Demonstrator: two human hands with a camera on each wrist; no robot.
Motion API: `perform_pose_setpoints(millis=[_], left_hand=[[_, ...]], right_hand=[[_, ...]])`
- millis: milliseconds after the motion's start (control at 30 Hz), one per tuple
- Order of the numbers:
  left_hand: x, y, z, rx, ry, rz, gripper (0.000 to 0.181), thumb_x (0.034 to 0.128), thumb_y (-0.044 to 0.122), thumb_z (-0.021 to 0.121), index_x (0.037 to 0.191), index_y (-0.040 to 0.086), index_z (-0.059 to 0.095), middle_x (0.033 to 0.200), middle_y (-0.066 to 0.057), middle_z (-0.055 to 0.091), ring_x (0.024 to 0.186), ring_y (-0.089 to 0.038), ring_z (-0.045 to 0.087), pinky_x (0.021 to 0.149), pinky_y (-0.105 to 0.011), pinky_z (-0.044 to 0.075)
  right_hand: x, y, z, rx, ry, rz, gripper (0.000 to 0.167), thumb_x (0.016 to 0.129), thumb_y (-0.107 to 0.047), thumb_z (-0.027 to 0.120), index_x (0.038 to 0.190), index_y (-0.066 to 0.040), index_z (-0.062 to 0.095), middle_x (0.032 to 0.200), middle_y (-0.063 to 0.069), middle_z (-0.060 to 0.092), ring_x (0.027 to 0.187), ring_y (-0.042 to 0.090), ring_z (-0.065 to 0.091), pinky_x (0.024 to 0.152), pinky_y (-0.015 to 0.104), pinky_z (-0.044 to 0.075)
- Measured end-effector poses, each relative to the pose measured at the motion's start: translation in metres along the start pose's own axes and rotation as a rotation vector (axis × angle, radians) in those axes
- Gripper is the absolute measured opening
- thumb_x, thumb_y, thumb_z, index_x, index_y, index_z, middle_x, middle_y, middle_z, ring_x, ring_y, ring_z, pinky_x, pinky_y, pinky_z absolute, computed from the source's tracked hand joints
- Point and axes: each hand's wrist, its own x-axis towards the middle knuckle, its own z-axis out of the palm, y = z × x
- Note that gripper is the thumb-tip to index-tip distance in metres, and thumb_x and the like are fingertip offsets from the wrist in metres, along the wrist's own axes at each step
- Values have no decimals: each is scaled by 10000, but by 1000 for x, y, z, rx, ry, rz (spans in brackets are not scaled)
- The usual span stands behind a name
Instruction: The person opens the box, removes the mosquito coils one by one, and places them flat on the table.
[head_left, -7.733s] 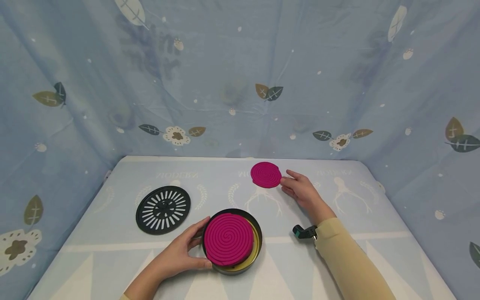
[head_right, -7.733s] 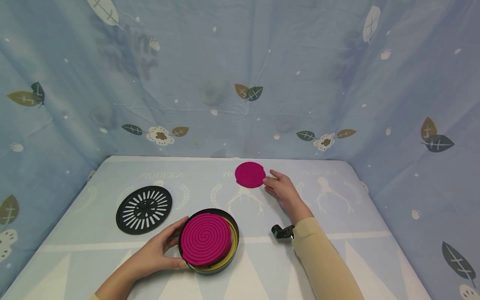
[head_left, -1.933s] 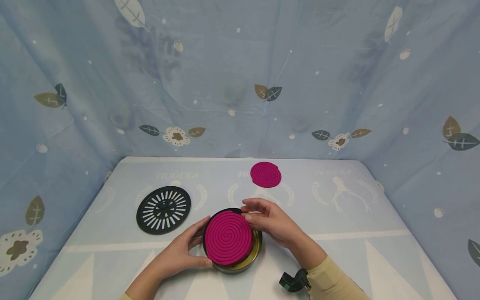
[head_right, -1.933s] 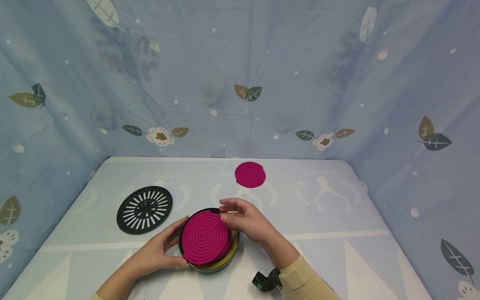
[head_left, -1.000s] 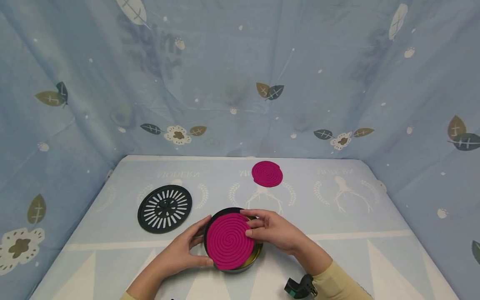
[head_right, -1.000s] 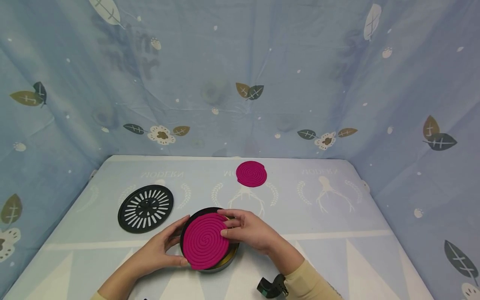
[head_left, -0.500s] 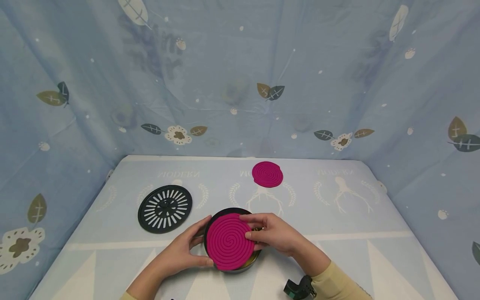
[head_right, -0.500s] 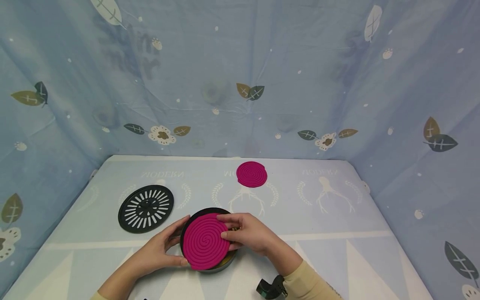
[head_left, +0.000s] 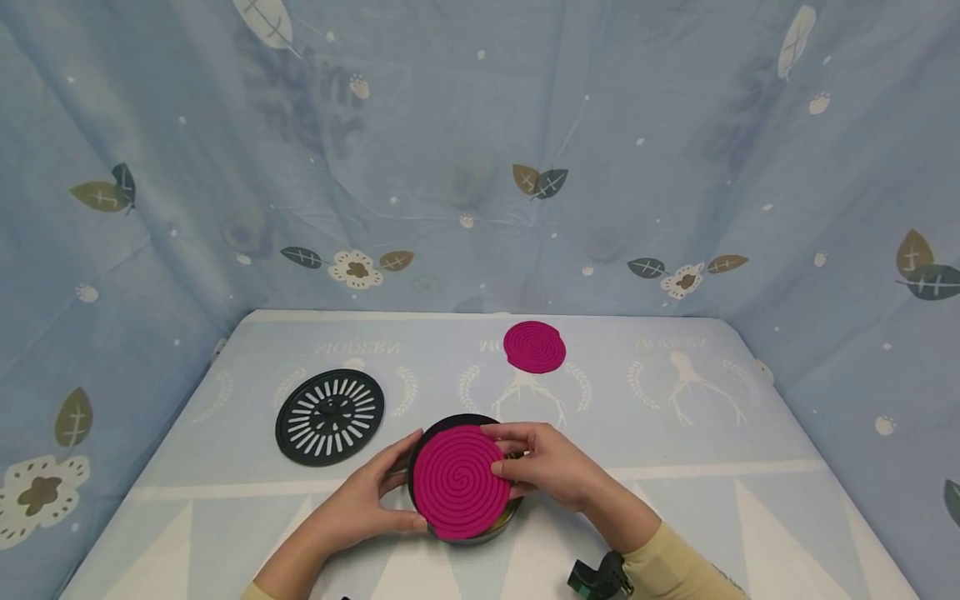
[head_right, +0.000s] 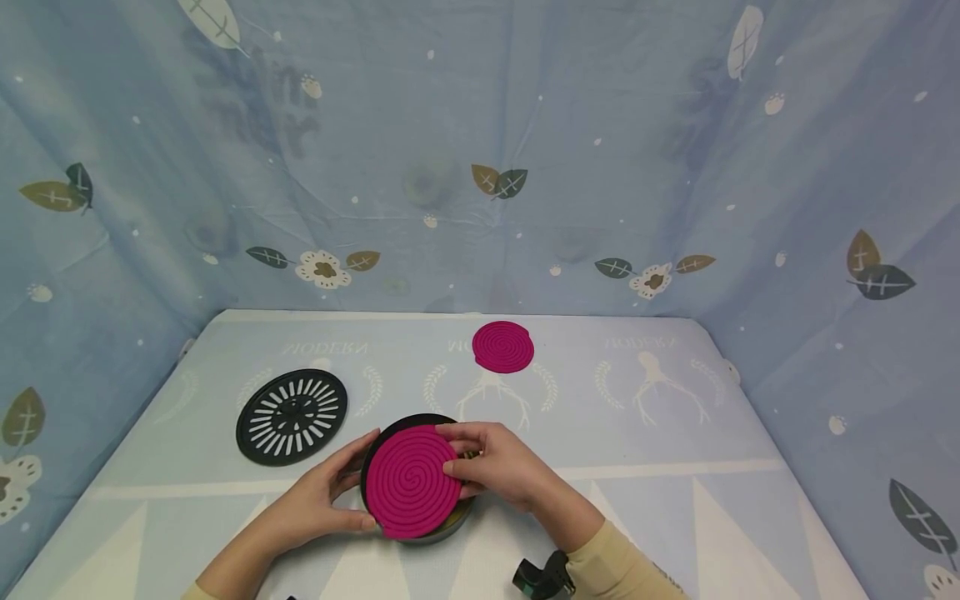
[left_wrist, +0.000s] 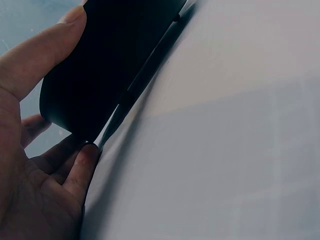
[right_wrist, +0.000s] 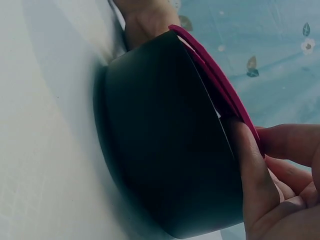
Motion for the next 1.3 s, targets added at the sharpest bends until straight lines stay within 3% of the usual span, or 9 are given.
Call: perform_pose_setpoints(millis=[600, 1033, 1300], left_hand=[[0, -2, 0, -16, -10, 34, 1134, 650, 239, 943, 1568, 160, 282, 1548, 8, 361, 1400, -165, 369, 1110, -262, 410], [1, -3, 0, -12, -1, 11, 1143, 639, 259, 948, 1568, 178, 287, 1543, 9, 367, 1391, -157, 382, 1109, -253, 407], [2, -4, 0, -6, 1, -3, 1134, 637, 277, 948, 1564, 208, 298, 1553, 29, 352, 1398, -143, 369, 1111, -250, 402]], right_hand=[[-1, 0, -11, 6, 68, -36, 543, 905, -49, 706, 1418, -70, 530, 1098, 178, 649, 738, 179, 677, 646, 299, 640], [-5, -4, -37, -9, 154, -82, 575, 909, -85, 713, 1445, -124, 509, 1252, 174, 619, 869, 285, 706, 730, 420, 647], [-9, -8, -60, 6, 240, -111, 603, 905, -71, 714, 1460, -90, 479, 1243, 199, 613, 854, 242, 695, 747, 447, 641]])
